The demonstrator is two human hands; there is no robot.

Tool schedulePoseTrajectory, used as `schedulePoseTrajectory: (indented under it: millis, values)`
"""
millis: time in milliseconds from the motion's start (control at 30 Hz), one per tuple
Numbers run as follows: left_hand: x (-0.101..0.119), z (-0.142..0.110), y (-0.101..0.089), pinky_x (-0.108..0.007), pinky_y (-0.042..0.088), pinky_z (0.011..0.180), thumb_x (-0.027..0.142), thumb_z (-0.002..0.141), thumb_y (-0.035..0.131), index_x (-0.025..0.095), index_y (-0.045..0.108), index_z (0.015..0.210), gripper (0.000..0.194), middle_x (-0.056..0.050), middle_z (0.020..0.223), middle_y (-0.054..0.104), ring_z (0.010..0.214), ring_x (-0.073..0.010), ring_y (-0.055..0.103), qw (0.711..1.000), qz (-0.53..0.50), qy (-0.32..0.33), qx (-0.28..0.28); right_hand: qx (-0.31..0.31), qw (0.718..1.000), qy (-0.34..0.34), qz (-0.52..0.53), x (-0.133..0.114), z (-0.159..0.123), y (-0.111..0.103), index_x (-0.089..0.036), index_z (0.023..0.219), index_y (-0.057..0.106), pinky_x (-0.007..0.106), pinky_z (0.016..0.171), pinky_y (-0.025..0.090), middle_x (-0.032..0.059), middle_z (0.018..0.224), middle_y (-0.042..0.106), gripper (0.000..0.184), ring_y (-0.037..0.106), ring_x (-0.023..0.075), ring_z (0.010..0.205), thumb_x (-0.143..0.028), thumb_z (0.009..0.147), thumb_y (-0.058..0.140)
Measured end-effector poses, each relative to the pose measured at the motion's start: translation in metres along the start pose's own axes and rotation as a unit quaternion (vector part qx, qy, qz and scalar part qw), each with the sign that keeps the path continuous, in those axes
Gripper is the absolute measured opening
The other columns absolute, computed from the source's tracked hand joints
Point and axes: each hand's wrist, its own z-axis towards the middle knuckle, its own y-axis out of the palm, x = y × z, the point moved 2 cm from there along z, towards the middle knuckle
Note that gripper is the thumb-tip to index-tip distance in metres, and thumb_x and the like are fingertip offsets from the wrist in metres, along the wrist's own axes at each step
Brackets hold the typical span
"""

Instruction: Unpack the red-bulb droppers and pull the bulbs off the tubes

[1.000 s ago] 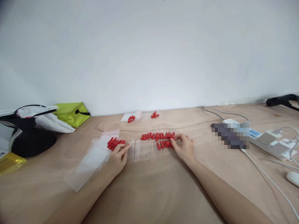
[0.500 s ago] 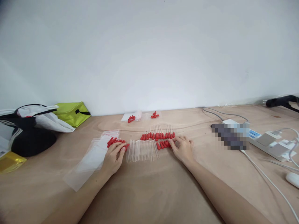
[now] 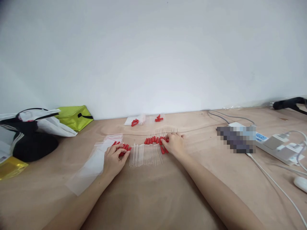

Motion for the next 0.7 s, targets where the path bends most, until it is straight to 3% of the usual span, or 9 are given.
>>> schedulePoseTrajectory:
  millis: [167, 300, 433, 567, 700]
  values:
    - [-0.001, 0.002, -0.005, -0.037, 0.041, 0.074, 0.028, 0.076, 0.055, 0.019, 0.061, 0.065, 0.016, -0.006, 0.082, 0.06, 0.082, -0.0217, 0.052, 0.998, -0.028, -0.011, 0.048, -0.029, 0.998, 0.02, -0.049, -0.017, 0.007, 0.008, -0.019, 0.063, 0.062, 0.04, 0.07, 0.027, 0.0091, 0.073, 0.063, 0.03, 0.052, 0.0256, 0.079, -0.046, 0.071, 0.052]
    - [-0.011, 0.006, -0.009, -0.036, 0.04, 0.072, 0.031, 0.075, 0.056, 0.019, 0.061, 0.064, 0.017, -0.006, 0.081, 0.06, 0.078, -0.0213, 0.052, 0.995, 0.0, -0.07, 0.075, -0.033, 0.998, 0.025, -0.054, -0.018, 0.008, 0.011, -0.019, 0.064, 0.064, 0.04, 0.07, 0.027, 0.0098, 0.072, 0.063, 0.03, 0.053, 0.0249, 0.076, -0.042, 0.074, 0.049]
    - [-0.02, 0.007, -0.008, -0.035, 0.036, 0.068, 0.035, 0.073, 0.057, 0.02, 0.061, 0.063, 0.019, -0.005, 0.081, 0.06, 0.077, -0.0231, 0.051, 0.989, 0.045, -0.13, 0.046, -0.006, 0.999, 0.036, -0.038, -0.017, 0.008, 0.011, -0.019, 0.063, 0.063, 0.04, 0.071, 0.026, 0.0091, 0.07, 0.064, 0.028, 0.053, 0.0234, 0.074, -0.04, 0.073, 0.048]
    - [-0.019, 0.006, -0.008, -0.034, 0.034, 0.067, 0.037, 0.075, 0.055, 0.02, 0.061, 0.071, 0.019, -0.005, 0.082, 0.06, 0.079, -0.0237, 0.051, 0.989, 0.054, -0.137, 0.031, 0.031, 0.999, 0.039, 0.009, -0.014, 0.004, 0.007, -0.02, 0.064, 0.061, 0.039, 0.075, 0.024, 0.0046, 0.064, 0.063, 0.023, 0.053, 0.0221, 0.074, -0.038, 0.072, 0.05]
    - [-0.02, 0.005, -0.009, -0.034, 0.034, 0.067, 0.036, 0.078, 0.051, 0.02, 0.061, 0.077, 0.019, -0.006, 0.085, 0.062, 0.08, -0.024, 0.051, 0.989, 0.049, -0.133, 0.036, 0.095, 0.993, -0.018, 0.075, -0.004, -0.017, -0.004, -0.02, 0.065, 0.058, 0.038, 0.078, 0.022, 0.0017, 0.064, 0.063, 0.024, 0.053, 0.0185, 0.071, -0.039, 0.075, 0.048]
